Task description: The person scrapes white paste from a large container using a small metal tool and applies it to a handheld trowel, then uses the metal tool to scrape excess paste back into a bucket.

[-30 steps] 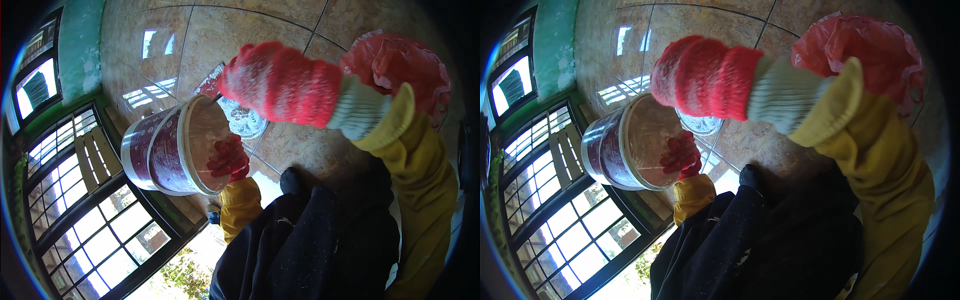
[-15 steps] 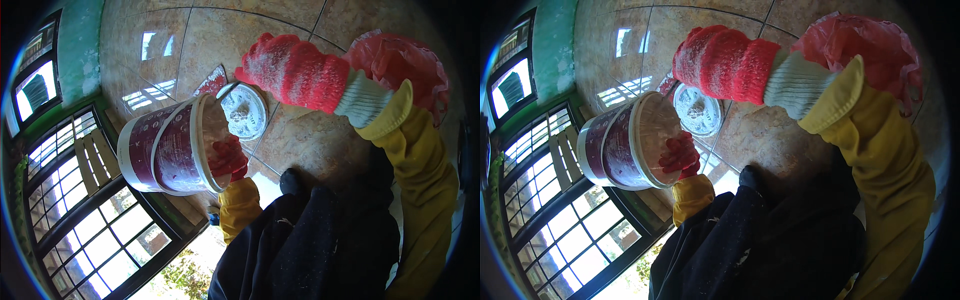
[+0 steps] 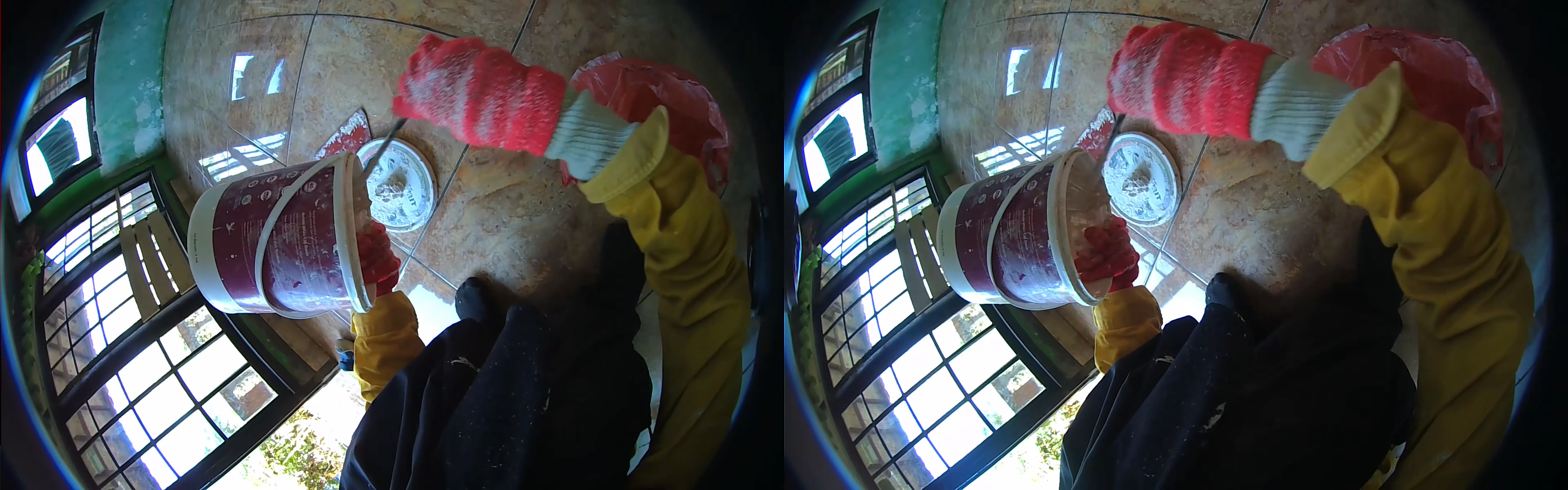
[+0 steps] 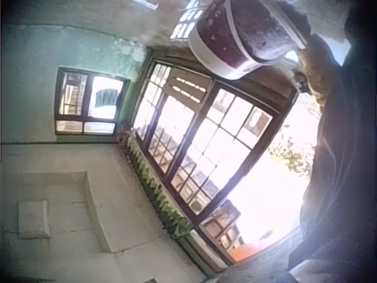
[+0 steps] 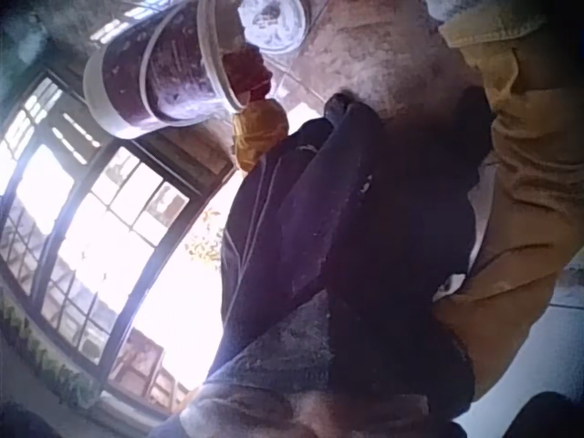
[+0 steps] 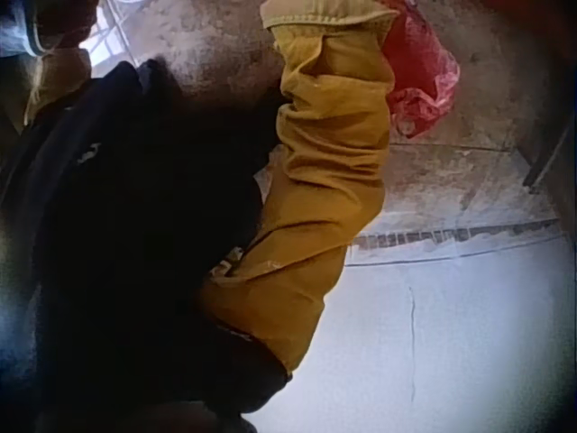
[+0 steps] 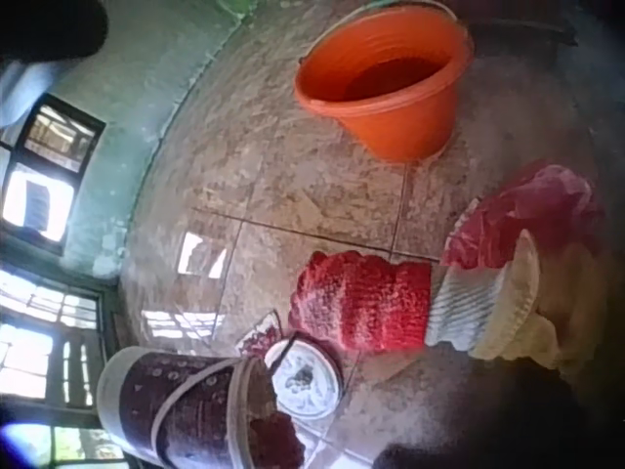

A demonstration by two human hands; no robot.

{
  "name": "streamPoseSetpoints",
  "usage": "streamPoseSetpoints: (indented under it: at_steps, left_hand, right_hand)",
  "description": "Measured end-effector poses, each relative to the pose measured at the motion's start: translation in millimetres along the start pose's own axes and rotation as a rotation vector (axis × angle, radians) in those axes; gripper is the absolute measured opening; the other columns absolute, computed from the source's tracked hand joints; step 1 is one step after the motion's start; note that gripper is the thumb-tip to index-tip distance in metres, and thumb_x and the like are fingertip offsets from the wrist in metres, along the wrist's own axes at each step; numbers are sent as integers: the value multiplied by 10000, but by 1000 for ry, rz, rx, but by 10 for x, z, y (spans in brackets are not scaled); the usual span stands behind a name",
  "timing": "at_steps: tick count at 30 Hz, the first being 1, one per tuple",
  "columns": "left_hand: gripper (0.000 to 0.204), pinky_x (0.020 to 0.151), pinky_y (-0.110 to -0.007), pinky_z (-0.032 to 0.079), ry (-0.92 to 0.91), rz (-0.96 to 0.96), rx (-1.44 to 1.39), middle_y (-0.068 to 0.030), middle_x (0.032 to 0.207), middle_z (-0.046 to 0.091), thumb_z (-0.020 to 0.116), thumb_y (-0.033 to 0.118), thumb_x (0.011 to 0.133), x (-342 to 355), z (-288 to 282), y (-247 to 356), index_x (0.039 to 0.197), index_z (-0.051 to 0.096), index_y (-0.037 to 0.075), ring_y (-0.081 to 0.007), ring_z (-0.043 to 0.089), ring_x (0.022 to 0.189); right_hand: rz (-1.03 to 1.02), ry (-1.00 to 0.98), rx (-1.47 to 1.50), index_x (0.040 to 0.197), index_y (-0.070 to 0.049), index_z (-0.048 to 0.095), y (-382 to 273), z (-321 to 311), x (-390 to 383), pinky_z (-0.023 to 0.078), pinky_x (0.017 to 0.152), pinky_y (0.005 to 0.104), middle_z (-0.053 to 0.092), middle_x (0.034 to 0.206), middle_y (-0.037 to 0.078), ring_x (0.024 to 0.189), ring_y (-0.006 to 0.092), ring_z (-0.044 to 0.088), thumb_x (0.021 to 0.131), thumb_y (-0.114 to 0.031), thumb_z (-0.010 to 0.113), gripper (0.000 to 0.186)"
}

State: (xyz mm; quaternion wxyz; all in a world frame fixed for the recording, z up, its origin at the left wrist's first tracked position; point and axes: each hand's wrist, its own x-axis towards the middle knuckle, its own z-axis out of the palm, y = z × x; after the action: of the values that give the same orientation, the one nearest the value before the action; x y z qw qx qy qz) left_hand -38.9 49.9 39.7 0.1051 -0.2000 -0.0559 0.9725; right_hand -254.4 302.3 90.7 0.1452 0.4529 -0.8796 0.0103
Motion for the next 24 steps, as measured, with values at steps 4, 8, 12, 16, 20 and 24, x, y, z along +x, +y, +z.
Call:
streamPoseSetpoints:
  at_steps: [4,8,12,16,20,24]
  left_hand:
    - [593,394,-244,486,-82,-44,-118,-108,914,610,523,225,853,16,-17,-31,1198,289,-196,-137,587,482]
    - [569,468,-269,494,0,-70,58,-109,989,604,511,239,862,-73,-174,217,1233,306,-141,-148,613,602]
    - [581,456,-269,503,152,366,217,-96,964,599,516,230,860,-80,-452,370,1228,288,-157,-150,610,587]
    - [594,433,-264,521,-20,57,-69,-103,953,589,519,188,845,-119,-233,218,1220,251,-186,-157,606,549]
    - [609,411,-259,538,-93,-25,-279,-110,943,578,522,147,831,-81,-180,155,1213,214,-215,-163,602,510]
    - [601,408,-258,531,-116,-75,-370,-100,911,572,520,138,831,7,-191,130,1211,219,-217,-158,589,490]
  right_hand:
    - [3,4,-14,1010,-148,596,33,4,0,523,659,346,588,892,63,865,225,586,703,-99,619,311]
    - [18,7,-14,1007,-147,597,7,-39,1,524,665,348,588,899,67,875,228,585,700,-92,620,313]
    - [23,-22,-26,1004,-146,598,38,56,-15,524,672,349,589,906,71,885,231,583,696,-84,621,315]
    - [14,-1,-24,1001,-145,599,55,26,41,525,678,350,589,913,76,894,234,582,692,-77,622,317]
    - [21,-8,-34,998,-144,600,23,-4,41,525,685,352,590,921,80,904,237,581,688,-70,622,319]
    - [36,-40,-63,996,-142,601,86,19,-54,526,691,353,590,928,84,913,240,580,685,-62,623,322]
